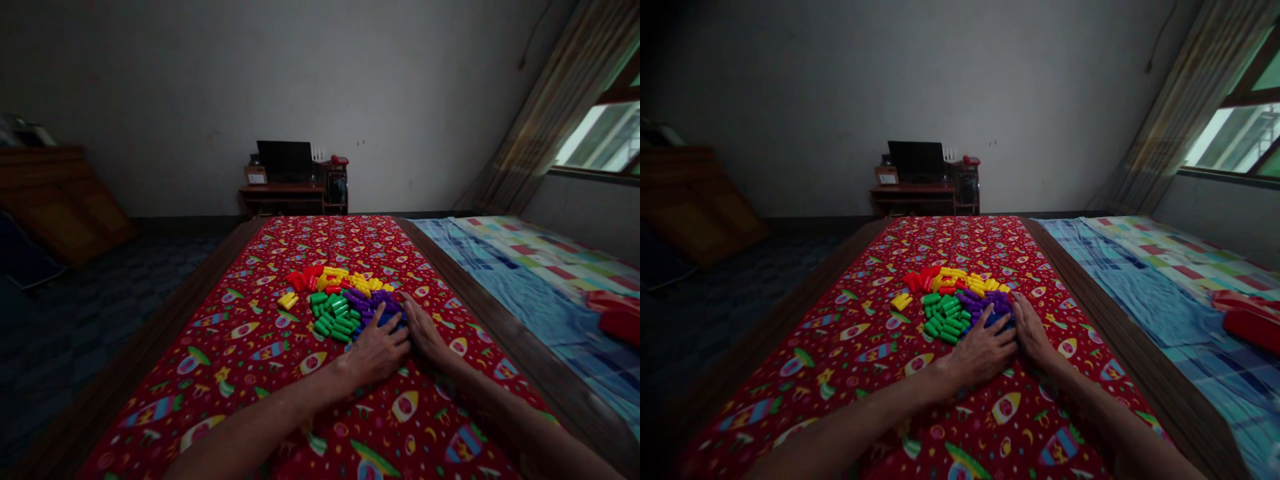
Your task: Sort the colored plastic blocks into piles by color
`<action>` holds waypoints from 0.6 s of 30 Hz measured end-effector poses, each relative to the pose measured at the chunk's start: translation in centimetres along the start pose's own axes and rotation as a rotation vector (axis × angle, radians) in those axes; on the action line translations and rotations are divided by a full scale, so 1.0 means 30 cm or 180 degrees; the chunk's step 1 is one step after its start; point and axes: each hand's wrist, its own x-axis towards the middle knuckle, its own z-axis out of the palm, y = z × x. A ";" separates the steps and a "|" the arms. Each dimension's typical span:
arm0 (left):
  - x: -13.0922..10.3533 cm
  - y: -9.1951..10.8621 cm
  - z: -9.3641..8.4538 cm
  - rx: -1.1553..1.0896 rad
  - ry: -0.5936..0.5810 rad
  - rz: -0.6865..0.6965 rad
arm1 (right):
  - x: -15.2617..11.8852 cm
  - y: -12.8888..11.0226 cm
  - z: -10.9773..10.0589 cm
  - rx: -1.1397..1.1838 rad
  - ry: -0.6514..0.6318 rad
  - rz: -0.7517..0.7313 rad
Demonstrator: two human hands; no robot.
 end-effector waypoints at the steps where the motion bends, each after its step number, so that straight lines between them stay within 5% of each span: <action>1: -0.007 -0.032 0.003 0.0046 -0.0002 -0.0158 | 0.043 -0.016 0.037 0.0058 0.0044 -0.0017; 5: -0.093 -0.147 -0.015 0.0083 -0.0053 -0.0745 | 0.179 -0.099 0.187 0.0278 0.0091 -0.0257; 11: -0.260 -0.312 -0.043 0.0189 0.0017 -0.1496 | 0.255 -0.307 0.346 0.0654 -0.0145 -0.0577; 15: -0.365 -0.440 -0.055 0.0291 0.0327 -0.2008 | 0.310 -0.372 0.313 0.0759 -0.0377 -0.0870; 18: -0.458 -0.520 -0.068 0.0092 0.0671 -0.2395 | 0.363 -0.293 0.222 0.0466 -0.0128 -0.0780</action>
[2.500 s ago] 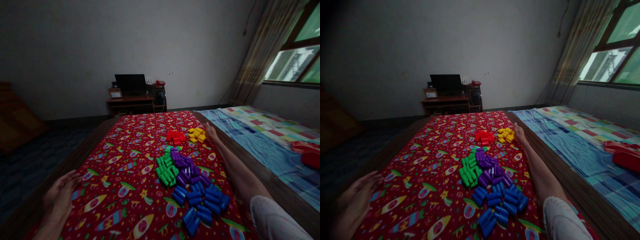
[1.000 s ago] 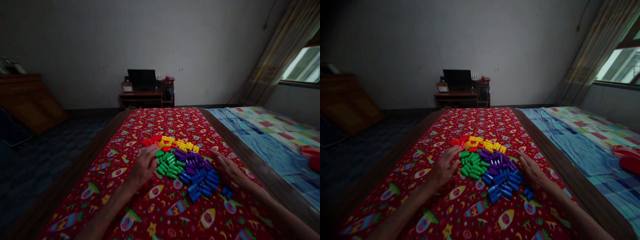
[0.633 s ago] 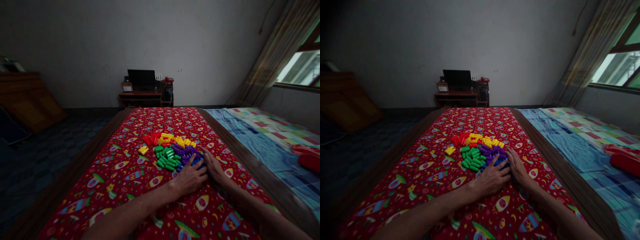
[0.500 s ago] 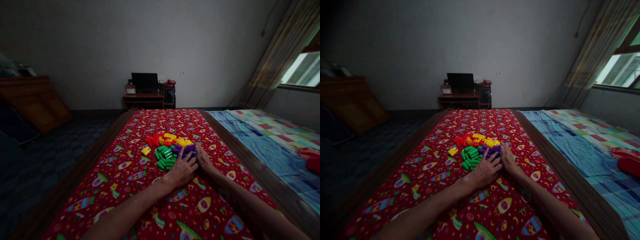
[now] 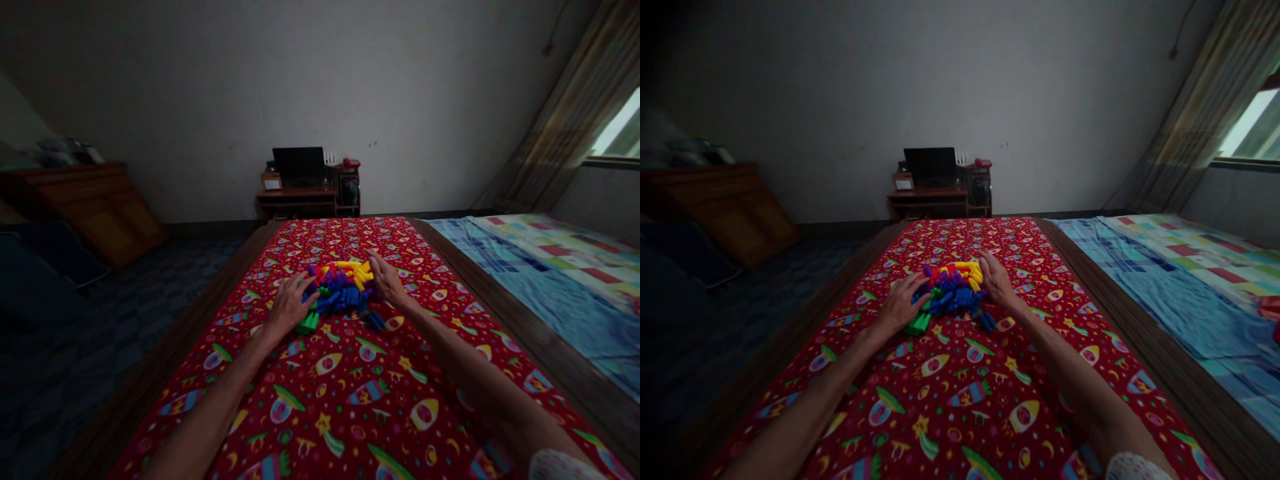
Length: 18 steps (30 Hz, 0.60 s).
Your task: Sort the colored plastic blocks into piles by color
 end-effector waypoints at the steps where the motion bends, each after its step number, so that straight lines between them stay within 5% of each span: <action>1: -0.012 -0.034 -0.006 -0.0153 0.0040 -0.0085 | 0.004 0.041 -0.036 -0.0088 0.0068 0.0100; 5: -0.093 -0.098 -0.011 -0.0598 -0.0037 -0.0324 | 0.010 0.182 -0.092 -0.0415 0.0025 0.0570; 8: -0.156 -0.074 0.006 -0.0606 -0.0276 -0.0462 | 0.037 0.204 -0.010 -0.0422 -0.0218 0.0526; 14: -0.217 0.009 0.013 -0.0392 -0.0467 -0.0075 | 0.099 0.097 0.261 0.0144 -0.0549 0.0464; 18: -0.221 0.027 0.000 -0.0271 -0.0286 -0.0041 | 0.088 -0.018 0.379 0.0412 -0.0750 0.0380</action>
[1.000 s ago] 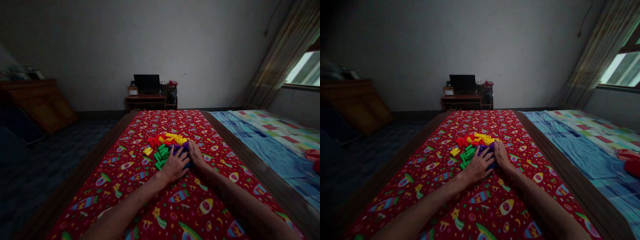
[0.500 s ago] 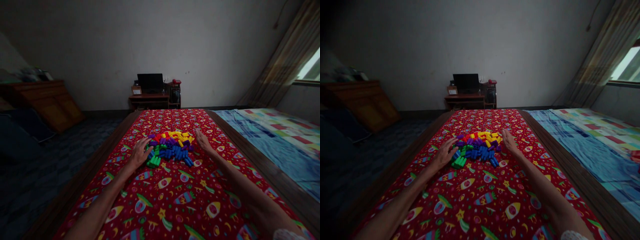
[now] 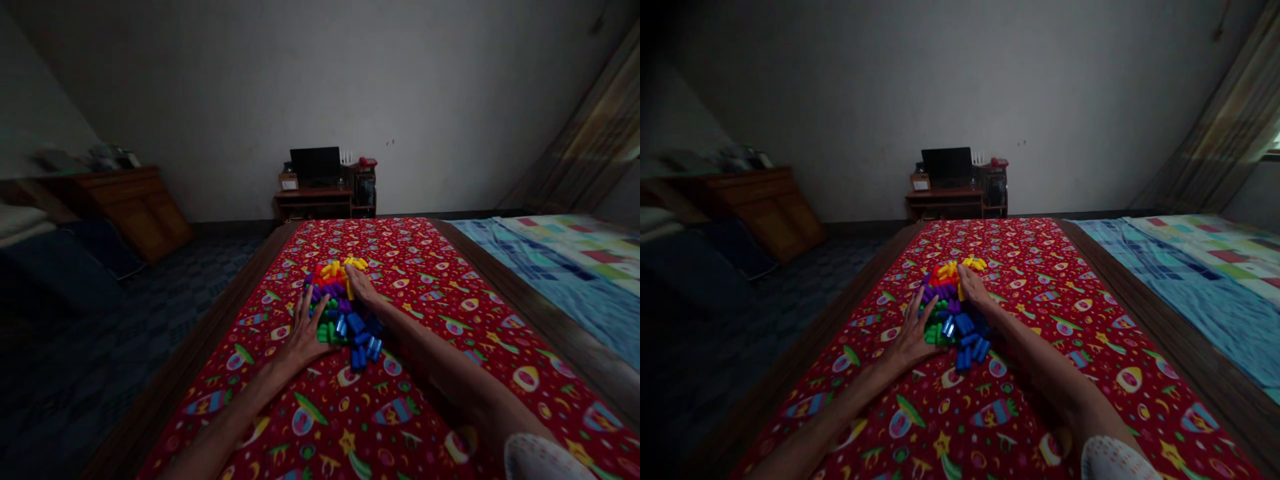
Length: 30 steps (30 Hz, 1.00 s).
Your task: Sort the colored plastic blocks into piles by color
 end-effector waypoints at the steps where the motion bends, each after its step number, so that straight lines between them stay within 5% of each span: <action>1: 0.003 0.000 -0.004 0.0003 0.0072 0.0008 | -0.001 -0.030 0.026 -0.0003 -0.0088 -0.0003; 5: 0.039 -0.019 -0.032 -0.0134 0.0413 -0.0208 | 0.004 -0.163 0.075 0.0046 -0.0515 -0.0098; 9: 0.077 -0.090 -0.090 -0.0341 0.0519 -0.0680 | -0.021 -0.229 -0.021 0.0198 -0.0776 -0.0317; 14: 0.044 -0.176 -0.156 -0.0299 0.0213 -0.0550 | -0.247 -0.104 -0.267 -0.0744 -0.1238 -0.0463; 17: 0.017 -0.159 -0.142 -0.0142 -0.0077 -0.0300 | -0.422 -0.005 -0.320 -0.1272 -0.1630 -0.0684; 19: 0.020 -0.122 -0.111 -0.0040 -0.0232 -0.0246 | -0.488 0.021 -0.289 -0.1561 -0.1569 -0.0953; 22: 0.053 -0.076 -0.070 0.0071 -0.0250 -0.0266 | -0.472 0.000 -0.177 -0.1841 -0.1328 -0.1251; 26: 0.097 -0.093 -0.064 0.0254 0.0042 -0.0389 | -0.308 -0.043 -0.013 -0.1940 -0.0993 -0.1533; 30: 0.099 -0.157 -0.094 0.0130 0.0361 -0.0650 | -0.123 -0.063 0.074 -0.1868 -0.0645 -0.1586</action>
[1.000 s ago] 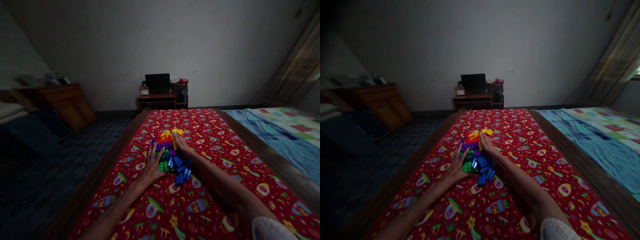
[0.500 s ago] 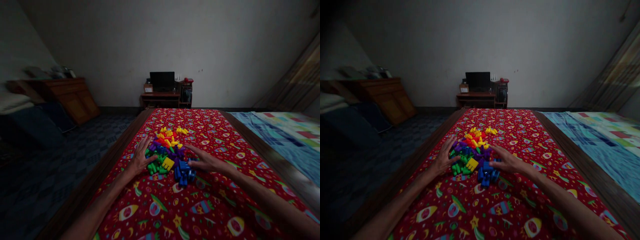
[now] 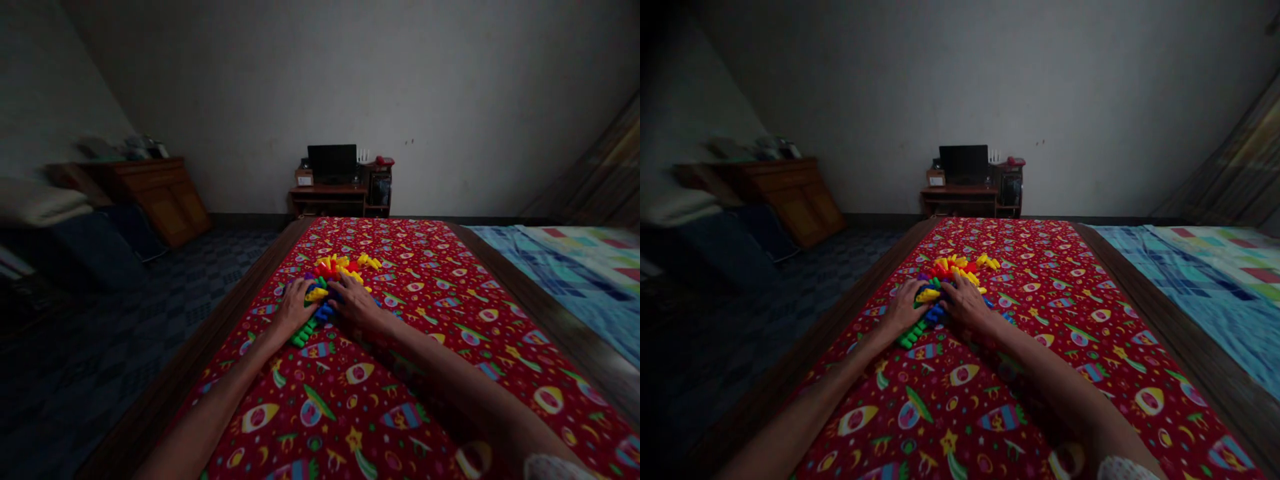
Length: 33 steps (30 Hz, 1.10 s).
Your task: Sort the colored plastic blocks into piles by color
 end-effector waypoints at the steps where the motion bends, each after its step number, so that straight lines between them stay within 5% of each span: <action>1: -0.001 -0.015 -0.009 -0.0090 0.0029 -0.0040 | 0.042 0.017 -0.001 0.0025 0.0055 0.0034; 8: -0.013 -0.110 -0.038 -0.0363 0.0109 -0.0171 | 0.263 0.210 -0.068 0.0311 0.0600 0.0902; 12: 0.019 -0.149 0.008 -0.0493 0.0073 -0.0619 | 0.311 0.290 -0.036 0.0382 0.0059 0.1590; 19: 0.162 -0.178 0.047 -0.1142 -0.0178 -0.1118 | 0.343 0.160 0.065 0.0970 -0.0549 0.0939; 25: 0.269 -0.138 0.006 -0.1533 -0.1049 -0.0725 | 0.232 0.064 -0.037 0.1832 -0.0614 0.0227; 29: 0.290 -0.086 -0.012 -0.1697 -0.1285 -0.0306 | 0.190 0.180 -0.130 0.1906 -0.0129 0.0473; 33: 0.339 -0.128 -0.002 -0.1178 -0.0495 -0.0587 | 0.204 0.348 -0.146 0.1101 0.0062 0.1207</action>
